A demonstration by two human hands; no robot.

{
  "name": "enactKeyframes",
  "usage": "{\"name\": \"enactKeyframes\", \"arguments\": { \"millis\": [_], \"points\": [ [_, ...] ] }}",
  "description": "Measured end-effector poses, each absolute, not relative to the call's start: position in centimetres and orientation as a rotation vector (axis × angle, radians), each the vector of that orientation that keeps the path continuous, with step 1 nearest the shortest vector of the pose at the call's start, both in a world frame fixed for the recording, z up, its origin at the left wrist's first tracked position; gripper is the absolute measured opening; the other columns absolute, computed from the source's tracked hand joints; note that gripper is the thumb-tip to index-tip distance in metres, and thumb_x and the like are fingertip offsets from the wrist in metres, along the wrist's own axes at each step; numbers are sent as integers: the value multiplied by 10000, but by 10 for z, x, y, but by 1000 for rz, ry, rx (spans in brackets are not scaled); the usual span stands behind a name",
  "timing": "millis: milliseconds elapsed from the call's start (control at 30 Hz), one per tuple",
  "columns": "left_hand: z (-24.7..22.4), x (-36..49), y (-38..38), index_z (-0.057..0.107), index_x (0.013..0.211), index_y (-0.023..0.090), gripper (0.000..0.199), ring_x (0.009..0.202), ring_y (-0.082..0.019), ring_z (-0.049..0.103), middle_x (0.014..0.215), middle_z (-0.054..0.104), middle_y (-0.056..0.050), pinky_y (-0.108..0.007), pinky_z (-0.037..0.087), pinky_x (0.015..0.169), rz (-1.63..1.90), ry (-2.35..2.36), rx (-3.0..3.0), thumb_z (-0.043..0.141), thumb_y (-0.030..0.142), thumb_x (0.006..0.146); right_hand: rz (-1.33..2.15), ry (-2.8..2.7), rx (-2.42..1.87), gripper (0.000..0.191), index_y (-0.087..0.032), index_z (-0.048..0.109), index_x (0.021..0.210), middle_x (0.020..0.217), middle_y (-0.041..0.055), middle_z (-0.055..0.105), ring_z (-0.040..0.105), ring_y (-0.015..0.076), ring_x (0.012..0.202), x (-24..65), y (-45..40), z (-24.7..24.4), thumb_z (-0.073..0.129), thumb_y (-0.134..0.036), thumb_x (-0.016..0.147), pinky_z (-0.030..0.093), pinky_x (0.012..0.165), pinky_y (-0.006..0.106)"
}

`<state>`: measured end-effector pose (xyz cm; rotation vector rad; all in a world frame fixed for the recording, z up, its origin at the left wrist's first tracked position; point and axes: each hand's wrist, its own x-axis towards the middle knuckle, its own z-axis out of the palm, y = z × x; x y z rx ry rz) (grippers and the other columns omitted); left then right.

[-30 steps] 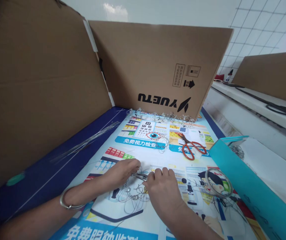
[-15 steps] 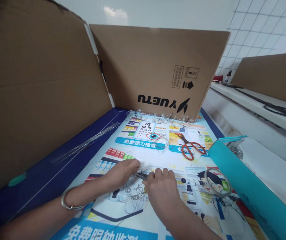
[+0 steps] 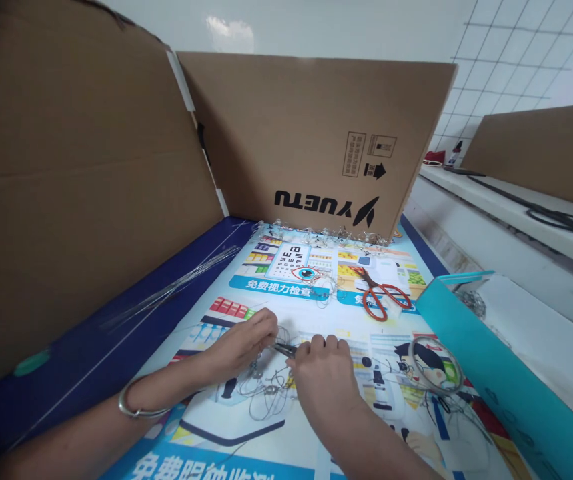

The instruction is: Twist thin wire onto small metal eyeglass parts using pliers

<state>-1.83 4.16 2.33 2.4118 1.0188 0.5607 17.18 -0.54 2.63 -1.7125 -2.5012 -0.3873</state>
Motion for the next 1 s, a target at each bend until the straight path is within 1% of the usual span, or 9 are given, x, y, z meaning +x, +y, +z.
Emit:
{"name": "enactKeyframes", "arguments": {
  "millis": [167,333,533,667,833,1000],
  "points": [
    [23,-17,41,448,773,181,152,719,-121,444,873,445,-8,-215,375,637,568,1038,2462,344,87,830,-418,-2514,-1681,217,-179,605,796,727,79,575,508,237,713,173,-6,27,531,-382,816,287,616,347],
    [17,-17,42,489,813,194,138,725,-117,468,902,473,-2,-208,368,639,570,1060,2534,373,128,850,-431,-2508,-1654,221,-180,602,802,725,77,569,498,231,714,176,-5,24,518,-383,825,284,625,349],
    [6,-19,46,476,841,192,127,746,-132,504,830,523,-5,-215,373,659,561,1074,2560,362,147,874,-425,-2486,-1637,222,-175,604,781,719,81,568,495,231,719,178,-5,22,525,-379,820,276,629,349],
    [2,-20,47,472,883,197,125,746,-138,517,823,543,-1,-218,367,654,544,1102,2560,358,145,877,-436,-2471,-1616,227,-176,605,774,711,77,566,490,224,711,179,-4,22,520,-380,824,272,630,346],
    [-1,-18,47,460,864,198,135,706,-143,519,799,544,2,-226,334,605,468,1164,2600,345,126,866,-440,-2467,-1610,234,-173,606,780,712,78,566,486,218,713,179,-5,22,511,-381,831,270,633,342],
    [-4,-14,47,429,832,193,96,624,-152,490,748,524,0,-245,262,529,376,1276,2643,350,145,856,-433,-2474,-1607,244,-169,604,797,725,78,565,485,217,723,179,-5,22,496,-384,839,268,637,344]
  ]
}}
